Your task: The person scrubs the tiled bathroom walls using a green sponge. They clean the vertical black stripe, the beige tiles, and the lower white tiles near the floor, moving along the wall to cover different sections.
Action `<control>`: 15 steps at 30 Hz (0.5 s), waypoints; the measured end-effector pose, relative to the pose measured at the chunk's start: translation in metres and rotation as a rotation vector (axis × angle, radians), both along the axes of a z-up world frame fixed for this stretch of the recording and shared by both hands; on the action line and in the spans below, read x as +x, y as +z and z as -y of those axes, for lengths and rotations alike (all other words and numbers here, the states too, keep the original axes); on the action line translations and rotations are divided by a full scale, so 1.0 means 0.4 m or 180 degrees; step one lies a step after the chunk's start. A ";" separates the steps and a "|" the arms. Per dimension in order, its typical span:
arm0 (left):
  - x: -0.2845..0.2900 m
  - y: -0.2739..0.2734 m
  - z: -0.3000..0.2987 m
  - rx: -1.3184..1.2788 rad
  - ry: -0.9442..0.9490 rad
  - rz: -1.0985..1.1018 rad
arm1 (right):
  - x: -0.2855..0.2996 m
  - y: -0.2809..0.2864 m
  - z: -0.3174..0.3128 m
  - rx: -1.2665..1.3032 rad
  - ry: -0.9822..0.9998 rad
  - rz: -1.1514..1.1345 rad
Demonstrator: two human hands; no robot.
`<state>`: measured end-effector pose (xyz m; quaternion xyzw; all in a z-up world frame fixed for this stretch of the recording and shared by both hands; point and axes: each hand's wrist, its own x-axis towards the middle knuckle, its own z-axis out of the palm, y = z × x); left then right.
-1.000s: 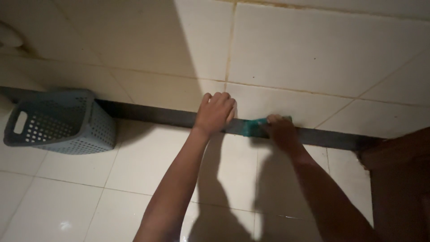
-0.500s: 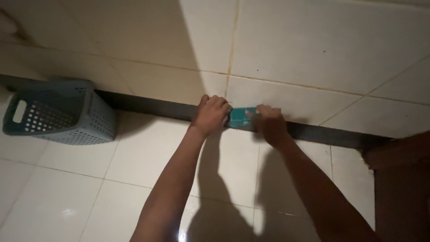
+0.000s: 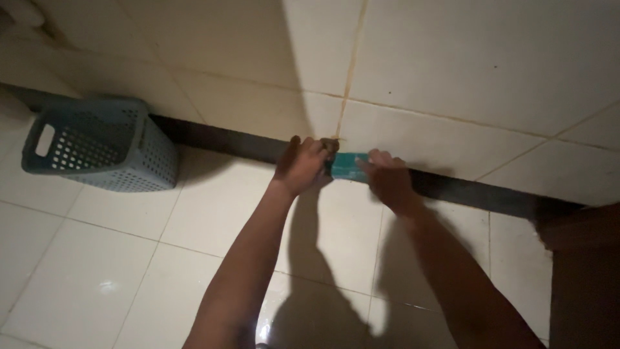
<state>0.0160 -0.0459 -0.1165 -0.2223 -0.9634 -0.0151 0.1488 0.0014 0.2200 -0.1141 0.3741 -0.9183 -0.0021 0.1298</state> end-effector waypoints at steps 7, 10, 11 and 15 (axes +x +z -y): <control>0.010 0.025 -0.056 0.0285 -0.0416 0.0327 | -0.044 -0.125 -0.043 -0.0221 -0.0774 0.0525; 0.011 0.007 -0.062 0.0101 -0.0389 0.0300 | -0.032 -0.117 -0.102 0.0224 -0.1062 0.1072; 0.009 -0.012 -0.064 -0.0054 -0.0371 0.0053 | -0.021 -0.099 -0.123 0.0681 -0.0707 0.0906; -0.001 0.015 -0.066 -0.0031 -0.0324 -0.0016 | -0.040 -0.191 -0.177 0.1241 -0.0755 0.0386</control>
